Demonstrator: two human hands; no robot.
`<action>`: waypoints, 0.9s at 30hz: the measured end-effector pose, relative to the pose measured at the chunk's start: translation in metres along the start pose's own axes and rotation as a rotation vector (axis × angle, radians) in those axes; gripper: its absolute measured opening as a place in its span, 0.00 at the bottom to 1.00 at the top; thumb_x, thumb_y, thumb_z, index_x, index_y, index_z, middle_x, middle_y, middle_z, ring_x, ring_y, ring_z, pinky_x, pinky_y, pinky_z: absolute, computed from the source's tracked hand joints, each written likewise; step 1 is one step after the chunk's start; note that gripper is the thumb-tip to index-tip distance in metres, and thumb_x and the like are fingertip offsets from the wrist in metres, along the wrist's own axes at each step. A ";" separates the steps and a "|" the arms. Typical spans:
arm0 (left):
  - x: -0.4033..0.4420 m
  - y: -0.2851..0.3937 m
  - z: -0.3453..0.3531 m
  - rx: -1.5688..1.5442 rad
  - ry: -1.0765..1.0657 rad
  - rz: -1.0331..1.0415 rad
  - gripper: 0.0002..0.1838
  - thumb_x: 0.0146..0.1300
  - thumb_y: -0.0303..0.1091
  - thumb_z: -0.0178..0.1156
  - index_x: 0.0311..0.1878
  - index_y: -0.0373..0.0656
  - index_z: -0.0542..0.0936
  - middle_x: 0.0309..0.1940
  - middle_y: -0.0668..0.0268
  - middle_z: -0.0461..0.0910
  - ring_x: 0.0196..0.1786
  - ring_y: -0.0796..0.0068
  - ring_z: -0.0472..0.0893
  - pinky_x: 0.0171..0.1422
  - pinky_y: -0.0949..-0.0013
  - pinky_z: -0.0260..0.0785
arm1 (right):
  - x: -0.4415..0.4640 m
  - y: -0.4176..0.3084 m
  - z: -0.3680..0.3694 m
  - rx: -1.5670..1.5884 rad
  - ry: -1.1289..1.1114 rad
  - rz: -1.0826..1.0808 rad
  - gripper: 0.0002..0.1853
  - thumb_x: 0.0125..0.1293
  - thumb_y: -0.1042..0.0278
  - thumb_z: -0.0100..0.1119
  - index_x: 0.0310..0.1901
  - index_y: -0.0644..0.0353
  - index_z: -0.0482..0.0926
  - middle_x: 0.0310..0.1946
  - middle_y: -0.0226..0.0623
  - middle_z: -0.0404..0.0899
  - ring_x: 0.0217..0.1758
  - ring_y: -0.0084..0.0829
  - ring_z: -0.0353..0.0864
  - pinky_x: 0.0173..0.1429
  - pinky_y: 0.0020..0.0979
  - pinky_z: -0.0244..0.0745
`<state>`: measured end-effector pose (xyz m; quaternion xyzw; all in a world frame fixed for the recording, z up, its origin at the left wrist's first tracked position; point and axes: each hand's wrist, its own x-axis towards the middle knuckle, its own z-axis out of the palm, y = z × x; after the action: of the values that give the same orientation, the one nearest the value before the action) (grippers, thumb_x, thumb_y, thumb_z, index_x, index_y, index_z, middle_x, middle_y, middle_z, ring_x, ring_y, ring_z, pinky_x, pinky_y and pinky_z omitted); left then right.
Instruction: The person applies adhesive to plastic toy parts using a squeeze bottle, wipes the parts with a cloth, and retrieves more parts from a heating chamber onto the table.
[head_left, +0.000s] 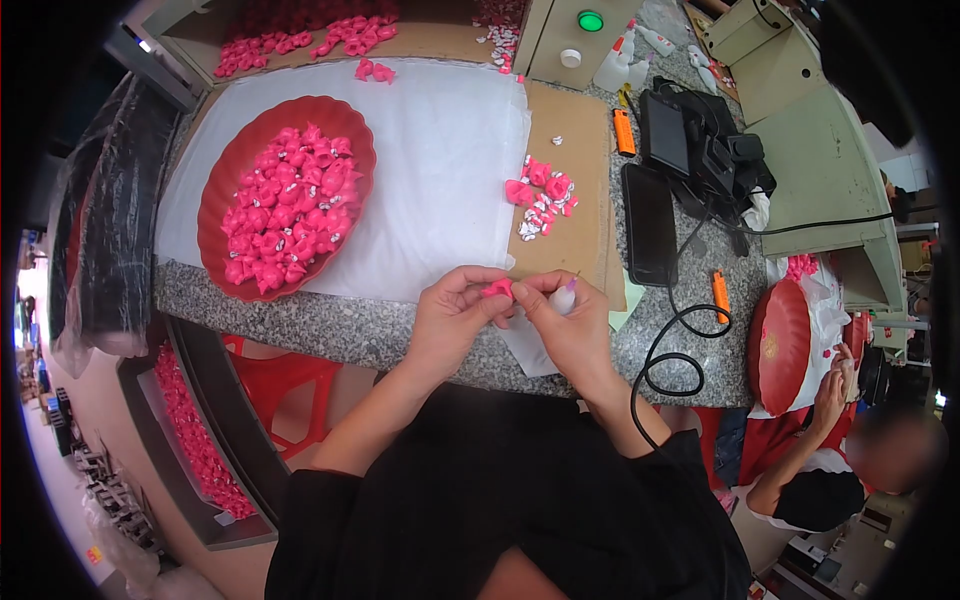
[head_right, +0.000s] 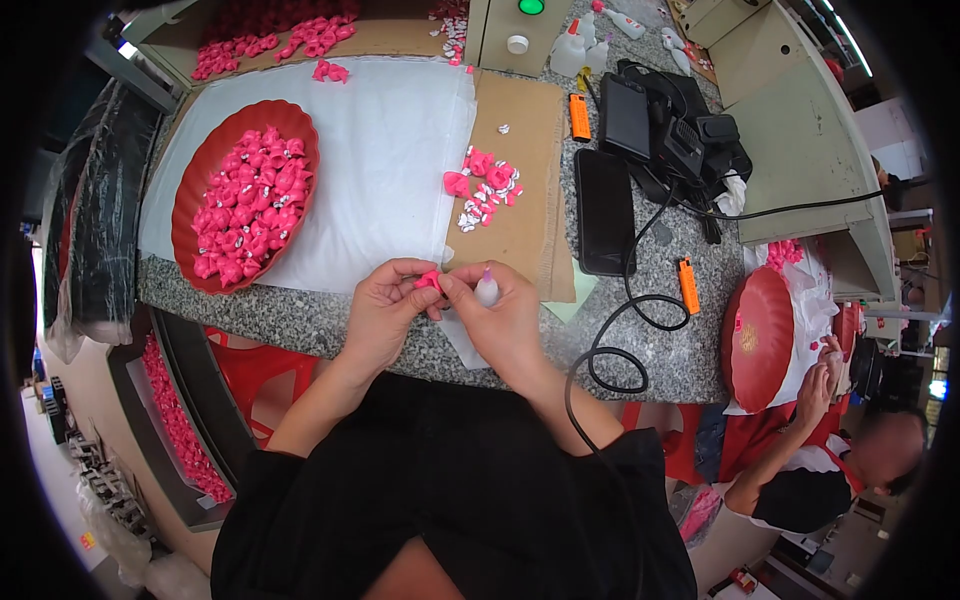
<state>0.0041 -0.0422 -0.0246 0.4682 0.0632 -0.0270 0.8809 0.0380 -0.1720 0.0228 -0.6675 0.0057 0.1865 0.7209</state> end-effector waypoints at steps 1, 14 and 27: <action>0.000 0.000 0.002 0.005 0.013 0.025 0.12 0.55 0.20 0.55 0.44 0.34 0.71 0.33 0.62 0.77 0.32 0.77 0.76 0.35 0.77 0.70 | 0.000 0.005 0.000 -0.081 0.018 -0.062 0.06 0.55 0.72 0.59 0.29 0.65 0.76 0.22 0.31 0.76 0.22 0.15 0.69 0.26 0.17 0.66; 0.000 0.004 -0.005 -0.023 -0.041 -0.047 0.11 0.55 0.21 0.56 0.43 0.33 0.73 0.31 0.63 0.77 0.31 0.78 0.76 0.35 0.77 0.69 | 0.011 0.012 -0.016 0.281 -0.168 0.300 0.08 0.55 0.69 0.60 0.29 0.63 0.73 0.22 0.33 0.75 0.20 0.19 0.69 0.25 0.20 0.66; -0.001 0.002 -0.002 0.017 -0.012 -0.037 0.11 0.55 0.22 0.56 0.42 0.34 0.73 0.29 0.64 0.77 0.30 0.80 0.75 0.32 0.80 0.68 | 0.011 0.014 -0.014 0.215 -0.181 0.289 0.08 0.56 0.67 0.58 0.31 0.63 0.72 0.23 0.33 0.75 0.22 0.18 0.71 0.26 0.19 0.69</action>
<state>0.0034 -0.0388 -0.0238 0.4742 0.0666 -0.0466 0.8766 0.0474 -0.1819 0.0047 -0.5595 0.0565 0.3456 0.7512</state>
